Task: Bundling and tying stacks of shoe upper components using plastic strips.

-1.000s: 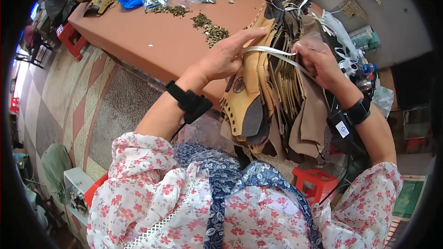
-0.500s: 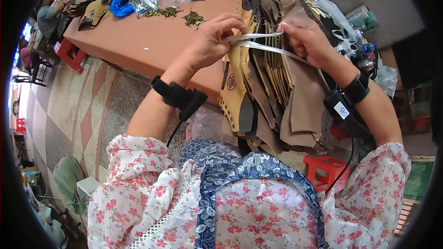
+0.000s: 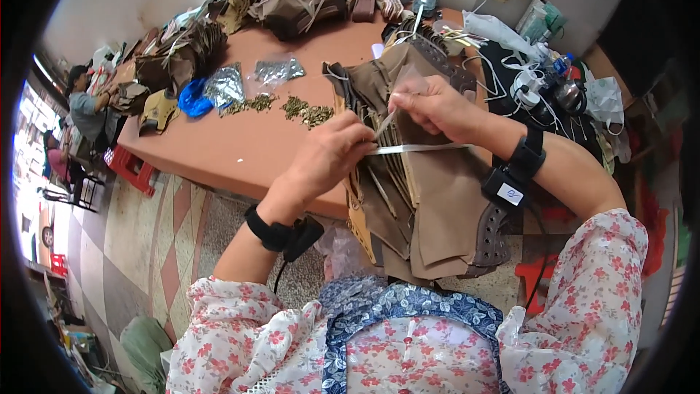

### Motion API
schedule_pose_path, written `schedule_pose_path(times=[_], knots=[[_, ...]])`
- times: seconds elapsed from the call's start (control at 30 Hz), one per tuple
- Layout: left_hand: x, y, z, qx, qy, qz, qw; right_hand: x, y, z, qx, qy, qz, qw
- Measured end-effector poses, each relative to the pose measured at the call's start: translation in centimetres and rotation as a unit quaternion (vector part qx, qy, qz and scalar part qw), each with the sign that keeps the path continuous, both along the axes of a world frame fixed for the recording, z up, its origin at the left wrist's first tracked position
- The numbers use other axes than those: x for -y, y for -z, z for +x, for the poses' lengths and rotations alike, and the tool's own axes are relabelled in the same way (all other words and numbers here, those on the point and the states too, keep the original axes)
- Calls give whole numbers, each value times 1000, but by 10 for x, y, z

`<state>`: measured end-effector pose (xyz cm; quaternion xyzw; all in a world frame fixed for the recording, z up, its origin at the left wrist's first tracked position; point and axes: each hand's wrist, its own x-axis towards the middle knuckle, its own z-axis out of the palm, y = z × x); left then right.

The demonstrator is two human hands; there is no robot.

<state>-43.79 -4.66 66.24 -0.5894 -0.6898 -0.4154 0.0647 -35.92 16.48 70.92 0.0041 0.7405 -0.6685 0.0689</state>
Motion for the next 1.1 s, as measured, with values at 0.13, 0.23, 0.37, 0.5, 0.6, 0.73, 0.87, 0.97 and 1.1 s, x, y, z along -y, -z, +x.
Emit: schedule_pose_path(times=[0.13, 0.23, 0.37, 0.5, 0.6, 0.73, 0.87, 0.97, 1.1], knots=[[-19, -14, 9, 123, -18, -15, 992, 9, -11, 5, -10, 76, 22, 997], [-29, -9, 7, 316, 16, 39, 948, 8, -13, 3, -69, 127, 8, 989], [-53, -25, 7, 543, 75, 20, 836, -1, -19, 2, -153, 127, 95, 975], [-69, -29, -8, 626, 148, -31, 765, 10, -41, 5, -145, 78, 81, 983], [-76, -28, -6, 657, 197, -14, 728, 11, -38, 0, -116, 50, 25, 992], [-90, -23, -4, 630, 233, -113, 732, 7, -34, 2, -133, 52, 60, 988], [-106, -9, -4, 335, 201, -8, 920, -1, -43, 7, -144, 27, 118, 982], [-88, -13, -10, 393, 119, 6, 912, 17, -72, 30, -260, -24, 268, 927], [-81, -20, -19, 508, 60, -95, 854, 16, -113, 109, -368, 54, 255, 893]])
